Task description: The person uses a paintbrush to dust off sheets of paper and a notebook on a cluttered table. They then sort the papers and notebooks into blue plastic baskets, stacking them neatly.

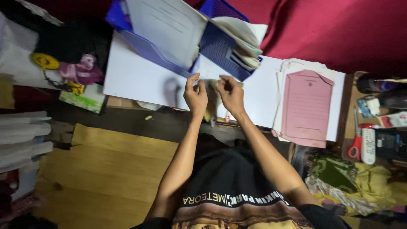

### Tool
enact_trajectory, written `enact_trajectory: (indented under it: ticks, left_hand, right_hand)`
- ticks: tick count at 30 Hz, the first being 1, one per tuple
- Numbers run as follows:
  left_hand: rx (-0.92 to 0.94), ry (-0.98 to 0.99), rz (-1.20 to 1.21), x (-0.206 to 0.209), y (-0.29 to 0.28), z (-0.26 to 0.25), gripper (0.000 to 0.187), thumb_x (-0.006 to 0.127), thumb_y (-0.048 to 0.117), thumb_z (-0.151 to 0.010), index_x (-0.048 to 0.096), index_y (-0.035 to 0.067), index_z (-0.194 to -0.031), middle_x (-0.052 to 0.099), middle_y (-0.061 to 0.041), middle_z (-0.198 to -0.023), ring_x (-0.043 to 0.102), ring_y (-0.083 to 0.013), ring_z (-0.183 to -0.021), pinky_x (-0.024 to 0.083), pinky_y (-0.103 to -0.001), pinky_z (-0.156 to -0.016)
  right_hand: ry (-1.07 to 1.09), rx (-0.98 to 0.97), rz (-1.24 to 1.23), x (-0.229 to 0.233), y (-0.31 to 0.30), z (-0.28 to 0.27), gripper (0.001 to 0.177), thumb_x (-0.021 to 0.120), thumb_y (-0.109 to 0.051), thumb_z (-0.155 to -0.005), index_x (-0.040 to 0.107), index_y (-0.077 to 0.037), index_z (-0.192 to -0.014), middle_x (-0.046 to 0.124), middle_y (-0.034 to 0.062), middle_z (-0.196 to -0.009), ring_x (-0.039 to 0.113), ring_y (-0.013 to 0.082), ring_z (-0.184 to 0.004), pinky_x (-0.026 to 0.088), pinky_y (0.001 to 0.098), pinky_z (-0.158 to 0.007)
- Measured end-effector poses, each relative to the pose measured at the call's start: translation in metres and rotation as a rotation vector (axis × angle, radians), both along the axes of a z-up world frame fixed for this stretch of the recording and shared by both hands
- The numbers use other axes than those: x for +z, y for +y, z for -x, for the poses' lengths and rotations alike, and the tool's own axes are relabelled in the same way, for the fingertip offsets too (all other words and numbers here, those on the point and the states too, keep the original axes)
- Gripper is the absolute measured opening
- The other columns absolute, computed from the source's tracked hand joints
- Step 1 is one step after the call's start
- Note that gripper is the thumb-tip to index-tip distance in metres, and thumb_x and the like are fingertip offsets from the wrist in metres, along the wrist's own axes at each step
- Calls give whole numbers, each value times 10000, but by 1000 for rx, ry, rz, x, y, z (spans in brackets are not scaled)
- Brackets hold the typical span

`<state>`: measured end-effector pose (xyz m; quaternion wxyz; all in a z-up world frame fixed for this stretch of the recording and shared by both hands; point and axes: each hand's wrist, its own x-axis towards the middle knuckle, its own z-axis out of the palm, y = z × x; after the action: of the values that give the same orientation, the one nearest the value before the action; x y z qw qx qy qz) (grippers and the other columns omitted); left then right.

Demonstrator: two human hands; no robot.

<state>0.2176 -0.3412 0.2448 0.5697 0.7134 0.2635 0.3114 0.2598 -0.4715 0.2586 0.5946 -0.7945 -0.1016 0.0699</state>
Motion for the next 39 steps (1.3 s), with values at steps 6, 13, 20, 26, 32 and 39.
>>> enact_trajectory:
  ticks: [6,13,20,26,32,39]
  left_hand:
    - [24,-9,63,20,58,-2,232,658,98,-965,678,26,-1184,726,-117,-1142,686,-215,-987,584,-340,-834]
    - [68,-90,124,21,66,20,221,638,94,-983,668,29,-1191,688,-102,-1172,679,-201,-1062,596,-341,-905]
    - [183,26,-86,56,96,27,242,695,115,-975,670,38,-1203,719,-86,-1164,687,-188,-963,568,-309,-799]
    - [106,-156,-103,95,171,-16,431,664,119,-956,546,32,-1361,649,-111,-1313,686,-187,-907,570,-297,-711]
    - [-90,-193,-385,107,239,-68,305,666,102,-1043,649,38,-1341,732,-127,-1273,729,-272,-1110,579,-384,-901]
    - [-382,-335,-414,169,238,-106,173,671,227,-1063,680,114,-1193,755,-110,-1182,737,-268,-1107,580,-362,-918]
  right_hand:
    - [-271,-37,-130,58,90,-46,586,779,-105,-889,521,9,-1403,664,136,-1257,662,178,-1031,557,322,-899]
    - [-370,-265,-21,69,131,-49,144,757,-104,-980,659,-23,-1048,763,98,-919,748,162,-835,595,298,-763]
    - [-455,-251,-164,45,127,-38,103,668,41,-967,651,-4,-1059,773,133,-989,761,163,-901,614,304,-789]
    - [-482,-243,-252,38,109,-46,102,621,83,-966,611,22,-1047,765,164,-1076,752,186,-1007,608,315,-909]
    - [-375,-375,-277,52,96,-59,64,663,43,-1017,618,-2,-1012,694,65,-932,664,118,-832,569,264,-772]
    - [-475,-534,-304,118,42,-57,142,693,94,-1019,641,-8,-1103,683,38,-999,649,117,-895,554,267,-838]
